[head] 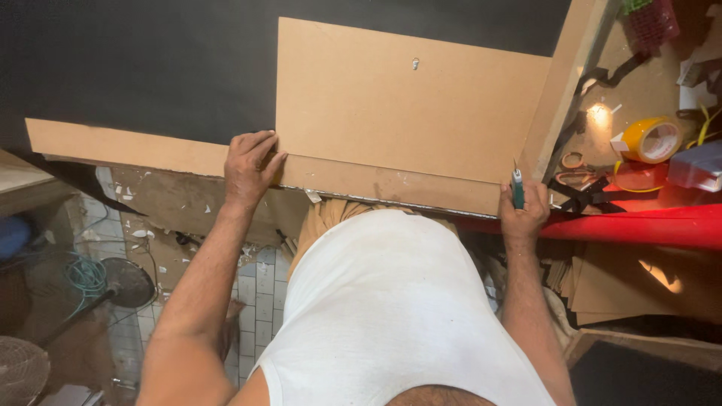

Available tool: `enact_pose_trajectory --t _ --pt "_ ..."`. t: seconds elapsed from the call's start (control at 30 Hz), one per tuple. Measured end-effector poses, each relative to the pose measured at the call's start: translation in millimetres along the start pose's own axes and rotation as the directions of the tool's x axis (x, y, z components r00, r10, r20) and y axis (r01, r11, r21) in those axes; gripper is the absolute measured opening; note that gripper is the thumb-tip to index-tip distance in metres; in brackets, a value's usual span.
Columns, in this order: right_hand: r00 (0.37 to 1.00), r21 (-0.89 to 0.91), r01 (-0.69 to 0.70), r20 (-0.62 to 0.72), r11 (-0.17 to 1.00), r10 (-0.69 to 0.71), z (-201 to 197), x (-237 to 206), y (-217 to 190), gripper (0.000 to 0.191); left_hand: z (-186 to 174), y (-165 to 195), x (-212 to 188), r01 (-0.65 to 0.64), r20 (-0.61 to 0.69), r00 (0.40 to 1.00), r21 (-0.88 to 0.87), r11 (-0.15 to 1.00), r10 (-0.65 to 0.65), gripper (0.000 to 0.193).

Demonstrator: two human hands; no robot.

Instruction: The person cuts a large black fabric sheet laid on the workbench with a utility knife, guiding the blade along the sheet edge. They reposition and turn the fabric, lift and align cut pieces, and continue cutting strips along marked lines on the board.

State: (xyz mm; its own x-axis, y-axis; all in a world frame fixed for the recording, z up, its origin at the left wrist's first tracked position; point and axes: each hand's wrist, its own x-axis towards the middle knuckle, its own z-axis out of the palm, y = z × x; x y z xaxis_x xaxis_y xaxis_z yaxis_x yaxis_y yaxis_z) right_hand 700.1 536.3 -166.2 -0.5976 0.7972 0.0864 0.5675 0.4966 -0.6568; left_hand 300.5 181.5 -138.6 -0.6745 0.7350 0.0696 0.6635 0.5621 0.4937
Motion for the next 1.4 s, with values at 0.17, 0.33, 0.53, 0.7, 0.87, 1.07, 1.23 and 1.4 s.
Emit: enact_pose_trajectory --t 0.17,0.33,0.53,0.7,0.87,1.07,1.23,1.4 --pt "0.999 0.19 -0.045 0.01 0.981 0.044 -2 -2 9 0.016 1 -3 -5 0.032 0.008 0.999 -0.104 0.994 -0.031 0.051" --pt "0.869 0.66 -0.435 0.131 0.613 0.477 -21 7 28 0.022 4 30 -15 0.142 -0.117 0.981 -0.105 0.984 -0.154 0.093" --pt "0.916 0.712 -0.387 0.222 0.586 0.335 -36 72 13 0.03 34 94 29 0.217 -0.12 0.967 -0.075 0.973 -0.225 0.089" --pt "0.856 0.487 -0.23 0.514 0.842 -0.063 20 173 -85 0.033 63 124 106 0.312 -0.093 0.946 -0.003 0.95 -0.311 0.101" --pt "0.612 0.299 0.352 0.644 0.887 -0.46 114 243 -214 0.05 72 128 141 0.535 0.089 0.814 0.273 0.8 -0.574 0.125" --pt "0.324 0.292 0.783 0.562 0.549 -0.761 236 282 -300 0.047 93 111 155 0.476 0.063 0.784 0.579 0.662 -0.618 0.095" --pt "0.21 0.233 0.846 0.681 0.479 -0.701 275 299 -323 0.043 98 104 164 0.472 0.125 0.74 0.603 0.643 -0.661 0.091" --pt "0.188 0.28 0.806 0.714 0.521 -0.674 278 302 -326 0.045 83 106 167 0.436 0.165 0.727 0.639 0.634 -0.666 0.094"
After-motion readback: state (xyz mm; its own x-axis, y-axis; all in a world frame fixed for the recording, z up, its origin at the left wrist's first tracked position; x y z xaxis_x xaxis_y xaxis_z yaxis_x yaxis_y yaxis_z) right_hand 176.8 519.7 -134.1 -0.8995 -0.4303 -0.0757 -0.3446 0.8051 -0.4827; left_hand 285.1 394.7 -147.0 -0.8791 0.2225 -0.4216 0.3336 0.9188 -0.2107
